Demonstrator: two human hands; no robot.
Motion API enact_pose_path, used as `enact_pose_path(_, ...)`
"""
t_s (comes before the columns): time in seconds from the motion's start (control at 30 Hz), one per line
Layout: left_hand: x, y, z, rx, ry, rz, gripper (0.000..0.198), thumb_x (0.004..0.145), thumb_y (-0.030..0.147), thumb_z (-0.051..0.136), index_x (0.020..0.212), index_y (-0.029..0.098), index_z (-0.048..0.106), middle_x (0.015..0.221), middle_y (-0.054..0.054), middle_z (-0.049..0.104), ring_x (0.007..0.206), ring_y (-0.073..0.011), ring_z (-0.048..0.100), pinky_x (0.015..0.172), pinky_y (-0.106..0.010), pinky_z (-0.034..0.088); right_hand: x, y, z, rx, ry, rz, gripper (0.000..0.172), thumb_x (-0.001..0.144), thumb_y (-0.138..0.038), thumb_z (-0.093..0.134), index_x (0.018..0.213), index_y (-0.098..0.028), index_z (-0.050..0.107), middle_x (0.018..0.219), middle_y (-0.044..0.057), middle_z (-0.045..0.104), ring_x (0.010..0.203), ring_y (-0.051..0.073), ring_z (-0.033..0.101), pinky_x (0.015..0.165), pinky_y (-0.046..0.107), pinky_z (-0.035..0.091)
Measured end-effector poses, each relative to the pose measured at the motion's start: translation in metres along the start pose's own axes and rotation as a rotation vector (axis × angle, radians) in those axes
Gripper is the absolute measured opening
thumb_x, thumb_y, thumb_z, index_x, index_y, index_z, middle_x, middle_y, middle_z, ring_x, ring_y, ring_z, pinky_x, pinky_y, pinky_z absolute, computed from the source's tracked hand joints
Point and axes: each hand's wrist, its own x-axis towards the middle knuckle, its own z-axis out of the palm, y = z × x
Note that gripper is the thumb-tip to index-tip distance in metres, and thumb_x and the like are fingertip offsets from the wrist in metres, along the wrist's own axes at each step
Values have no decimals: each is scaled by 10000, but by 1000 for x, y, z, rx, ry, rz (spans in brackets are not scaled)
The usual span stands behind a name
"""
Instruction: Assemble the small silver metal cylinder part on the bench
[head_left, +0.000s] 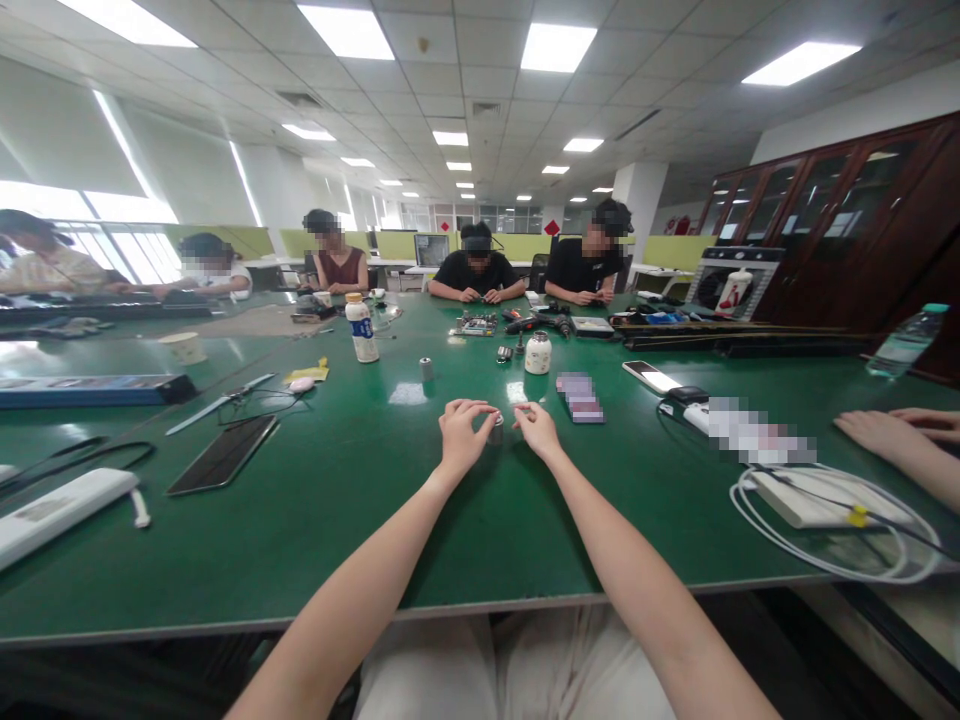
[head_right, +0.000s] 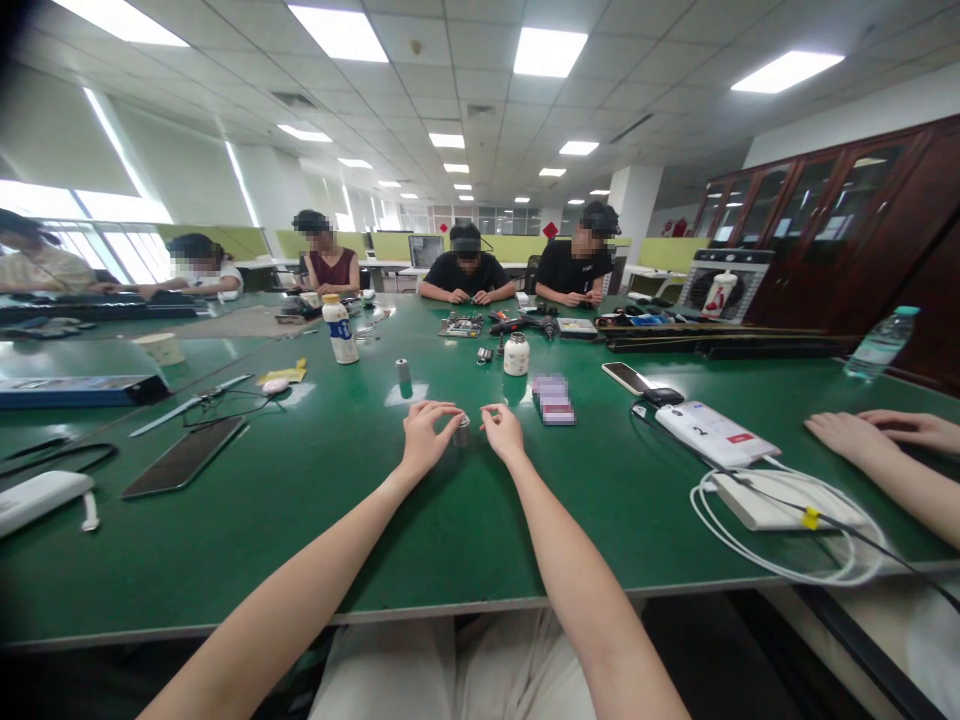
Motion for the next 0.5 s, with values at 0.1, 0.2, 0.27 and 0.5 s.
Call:
enact_pose_path(0.1, -1, 2, 2, 3, -17, -13, 108, 875, 319, 673, 920, 264, 754, 1062, -26, 755, 1141, -248, 548, 997, -415, 374, -1, 0, -1, -5, -1, -40, 214, 837, -248, 572, 1013, -195, 681, 666, -11, 711, 635, 150, 657, 662, 247, 473)
enact_pose_path(0.2, 0, 1, 1, -15, -41, -29, 114, 883, 295, 660, 938, 247, 748, 1029, -33, 759, 1123, -244, 566, 988, -410, 391, -2, 0, -2, 3, 0, -81, 209, 820, -240, 587, 998, -194, 686, 661, -13, 709, 606, 146, 639, 666, 256, 482)
enact_pose_path(0.27, 2, -1, 1, -38, -69, -40, 118, 881, 293, 660, 940, 242, 749, 1001, -34, 762, 1109, -241, 580, 986, -406, 407, -3, 0, -2, 14, 12, -100, 213, 804, -249, 603, 987, -190, 693, 663, -9, 708, 578, 141, 617, 651, 258, 481)
enact_pose_path(0.5, -1, -8, 5, -119, -149, -74, 266, 857, 353, 680, 1107, 274, 721, 1032, -23, 765, 1094, -226, 619, 1003, -389, 450, -7, -12, -4, -55, 36, -229, 272, 842, -333, 571, 1009, -202, 742, 732, 7, 703, 538, 125, 536, 567, 242, 413)
